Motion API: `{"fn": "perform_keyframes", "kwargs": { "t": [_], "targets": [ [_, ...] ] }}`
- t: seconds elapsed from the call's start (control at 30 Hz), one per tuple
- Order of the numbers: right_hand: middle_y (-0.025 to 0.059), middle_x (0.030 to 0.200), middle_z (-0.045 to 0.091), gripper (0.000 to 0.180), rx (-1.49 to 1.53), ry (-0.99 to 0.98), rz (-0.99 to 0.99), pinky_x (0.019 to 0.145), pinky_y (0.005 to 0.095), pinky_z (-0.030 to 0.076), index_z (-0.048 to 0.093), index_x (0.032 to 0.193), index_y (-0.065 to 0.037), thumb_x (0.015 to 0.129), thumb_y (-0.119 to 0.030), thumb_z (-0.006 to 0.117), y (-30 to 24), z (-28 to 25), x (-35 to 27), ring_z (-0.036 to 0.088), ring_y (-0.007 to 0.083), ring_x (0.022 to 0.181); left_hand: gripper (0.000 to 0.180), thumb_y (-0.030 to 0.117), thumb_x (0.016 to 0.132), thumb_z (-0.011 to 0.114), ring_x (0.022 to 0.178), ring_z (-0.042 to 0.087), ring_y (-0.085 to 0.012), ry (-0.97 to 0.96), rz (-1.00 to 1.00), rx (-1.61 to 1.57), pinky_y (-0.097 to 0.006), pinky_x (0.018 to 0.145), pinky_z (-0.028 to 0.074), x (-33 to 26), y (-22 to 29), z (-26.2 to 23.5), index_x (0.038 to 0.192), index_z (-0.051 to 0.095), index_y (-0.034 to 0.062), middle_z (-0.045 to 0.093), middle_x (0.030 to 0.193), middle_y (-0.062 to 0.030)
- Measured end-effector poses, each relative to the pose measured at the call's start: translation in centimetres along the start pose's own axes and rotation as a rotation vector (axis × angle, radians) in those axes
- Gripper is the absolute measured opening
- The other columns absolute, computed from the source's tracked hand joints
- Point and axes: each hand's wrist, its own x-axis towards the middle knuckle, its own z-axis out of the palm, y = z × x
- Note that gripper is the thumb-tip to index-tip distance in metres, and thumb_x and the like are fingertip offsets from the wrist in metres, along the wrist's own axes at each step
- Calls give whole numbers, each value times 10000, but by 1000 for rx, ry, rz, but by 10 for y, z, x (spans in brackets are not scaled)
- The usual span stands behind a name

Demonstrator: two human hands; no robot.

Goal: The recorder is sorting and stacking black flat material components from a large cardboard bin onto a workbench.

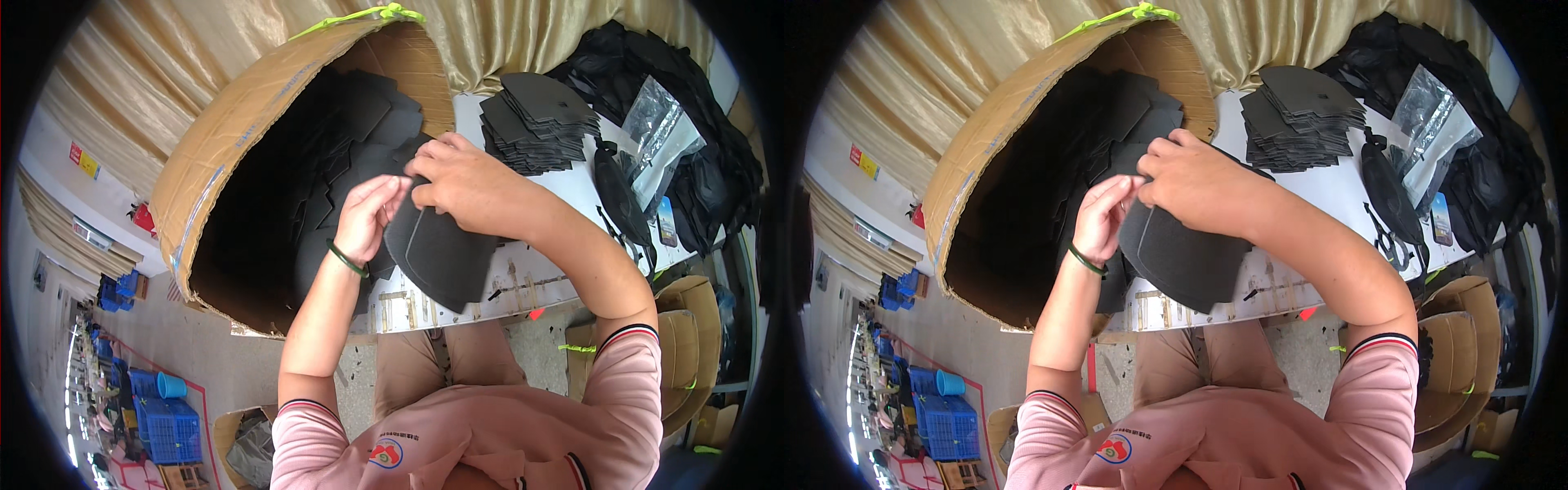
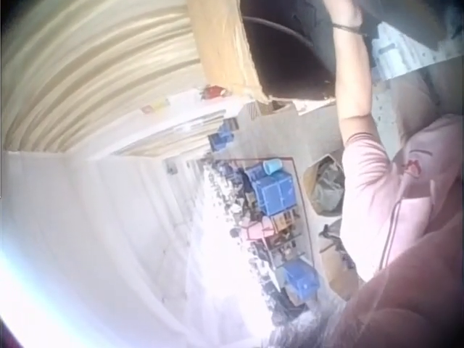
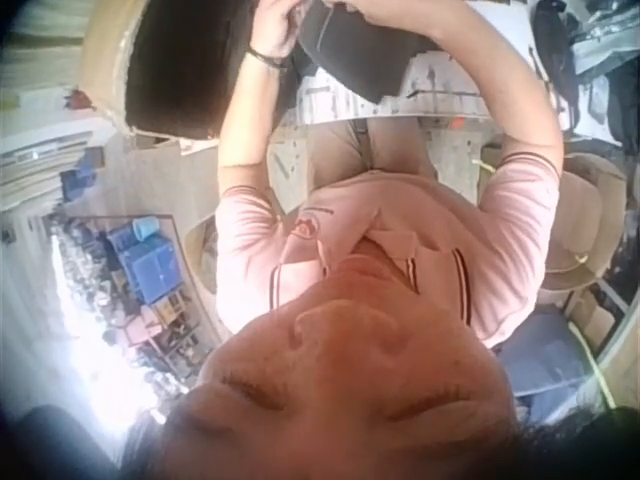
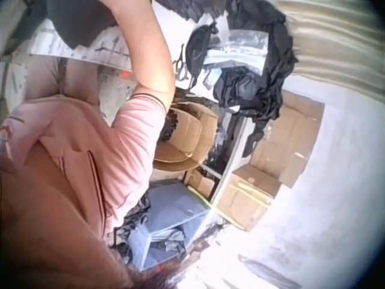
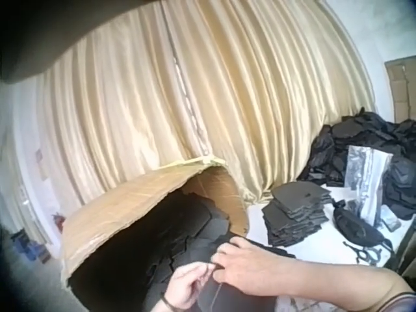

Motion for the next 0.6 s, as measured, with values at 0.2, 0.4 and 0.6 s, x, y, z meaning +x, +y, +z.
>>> {"fn": "perform_keyframes", "kwargs": {
  "t": [0.2,0.4,0.6],
  "targets": [
    [116,948,584,273,550,1,433,793,384,464,494,1026,-64,797,-16,636,28,1,-44,593,305,887,535,353,944,517,1139,535,-204,-245,147,0,-326,981,412,-45,-38,-8,1312,441,-27,542,1262,-140],
    [120,1001,578,362,514,242,513,870,343,447,500,1177,-61,834,-51,616,41,53,-133,569,267,999,491,94,805,731,1032,565,-127,4,81,627,-281,906,447,-85,-103,-14,1239,514,18,633,1104,-79],
    [99,1079,603,360,841,47,895,885,311,441,499,1187,-19,847,-38,615,11,91,-183,565,210,1006,394,63,839,678,1019,554,-118,-122,-13,471,-262,899,434,-87,-112,-15,1202,530,25,615,1091,-52]
  ]
}}
